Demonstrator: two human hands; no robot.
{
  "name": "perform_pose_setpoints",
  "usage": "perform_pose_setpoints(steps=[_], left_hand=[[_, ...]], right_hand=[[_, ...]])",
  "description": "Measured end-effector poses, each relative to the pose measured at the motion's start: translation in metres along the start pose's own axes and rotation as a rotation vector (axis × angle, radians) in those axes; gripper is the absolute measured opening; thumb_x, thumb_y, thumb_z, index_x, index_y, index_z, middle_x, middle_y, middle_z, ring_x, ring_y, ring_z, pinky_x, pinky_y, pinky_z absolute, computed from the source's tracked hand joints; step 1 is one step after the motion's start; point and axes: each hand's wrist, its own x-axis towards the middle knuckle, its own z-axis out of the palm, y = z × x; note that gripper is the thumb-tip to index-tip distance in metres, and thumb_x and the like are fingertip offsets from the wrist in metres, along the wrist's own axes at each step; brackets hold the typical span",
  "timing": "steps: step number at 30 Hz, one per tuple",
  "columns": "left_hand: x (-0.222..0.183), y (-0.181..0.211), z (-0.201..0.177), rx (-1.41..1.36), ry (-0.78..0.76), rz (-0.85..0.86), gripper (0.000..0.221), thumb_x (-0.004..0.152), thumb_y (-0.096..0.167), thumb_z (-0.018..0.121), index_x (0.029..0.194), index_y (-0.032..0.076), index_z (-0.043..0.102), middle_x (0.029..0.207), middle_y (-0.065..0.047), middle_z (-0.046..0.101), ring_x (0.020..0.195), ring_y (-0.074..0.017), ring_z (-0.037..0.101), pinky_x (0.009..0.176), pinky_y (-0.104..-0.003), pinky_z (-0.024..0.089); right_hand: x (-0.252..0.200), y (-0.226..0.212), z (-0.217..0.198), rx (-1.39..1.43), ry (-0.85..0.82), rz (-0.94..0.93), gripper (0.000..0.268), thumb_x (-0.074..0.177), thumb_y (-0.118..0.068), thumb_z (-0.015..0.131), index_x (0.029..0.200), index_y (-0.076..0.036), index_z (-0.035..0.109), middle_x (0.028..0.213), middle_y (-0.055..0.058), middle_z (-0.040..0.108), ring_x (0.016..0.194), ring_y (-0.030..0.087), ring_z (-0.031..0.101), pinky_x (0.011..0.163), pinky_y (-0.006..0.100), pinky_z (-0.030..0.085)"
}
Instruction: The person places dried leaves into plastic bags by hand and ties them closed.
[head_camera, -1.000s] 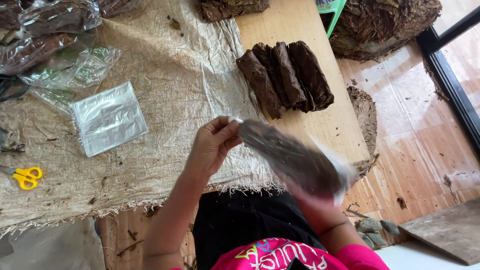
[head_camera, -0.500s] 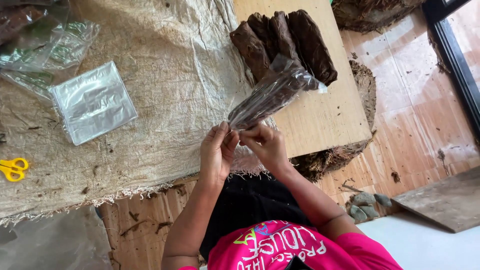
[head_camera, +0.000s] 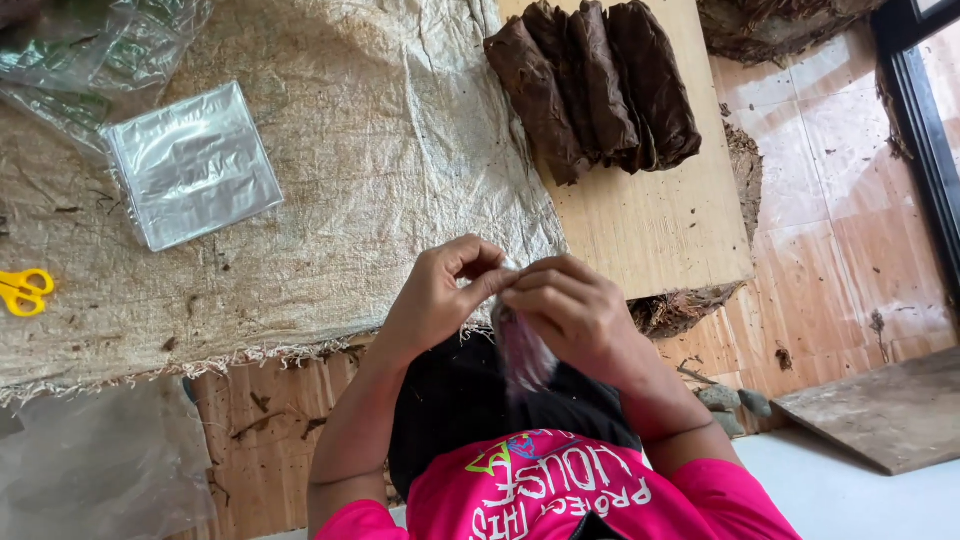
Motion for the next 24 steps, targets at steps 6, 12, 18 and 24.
perform_pose_setpoints(steps=[6,12,18,24], left_hand=[[0.002,-0.05,0.005,-0.261,0.019,-0.028,0.01,0.085,0.007,0.073,0.081,0.002,0.066,0.065,-0.003,0.056,0.066,-0.0074,0.053,0.061,-0.023,0.049],[0.005,-0.065,0.011,-0.432,-0.002,-0.097,0.009,0.081,0.005,0.076,0.081,0.002,0.067,0.065,-0.003,0.061,0.066,-0.0059,0.056,0.062,-0.021,0.052],[0.008,-0.069,0.018,-0.424,0.082,0.044,0.01,0.09,0.011,0.068,0.088,0.003,0.063,0.073,-0.005,0.058,0.071,-0.009,0.054,0.069,-0.027,0.05],[0.005,-0.059,0.016,-0.314,0.086,0.199,0.006,0.092,0.007,0.065,0.092,0.004,0.06,0.086,-0.007,0.057,0.083,-0.0137,0.055,0.081,-0.034,0.048]], right_hand=[[-0.005,0.015,0.0,0.227,0.052,0.263,0.009,0.083,0.007,0.066,0.084,-0.001,0.069,0.08,0.012,0.07,0.07,0.032,0.068,0.059,0.037,0.054],[-0.011,0.028,0.011,0.13,0.047,0.252,0.016,0.088,0.008,0.058,0.09,-0.003,0.07,0.088,0.013,0.07,0.072,0.032,0.069,0.06,0.037,0.055],[-0.006,0.044,0.021,0.239,0.233,0.404,0.02,0.084,0.001,0.074,0.103,-0.002,0.067,0.089,0.011,0.066,0.074,0.02,0.067,0.068,0.031,0.055],[-0.012,0.05,0.01,0.529,0.052,0.523,0.008,0.083,-0.001,0.072,0.09,0.002,0.071,0.086,0.016,0.065,0.079,0.024,0.065,0.072,0.036,0.053]])
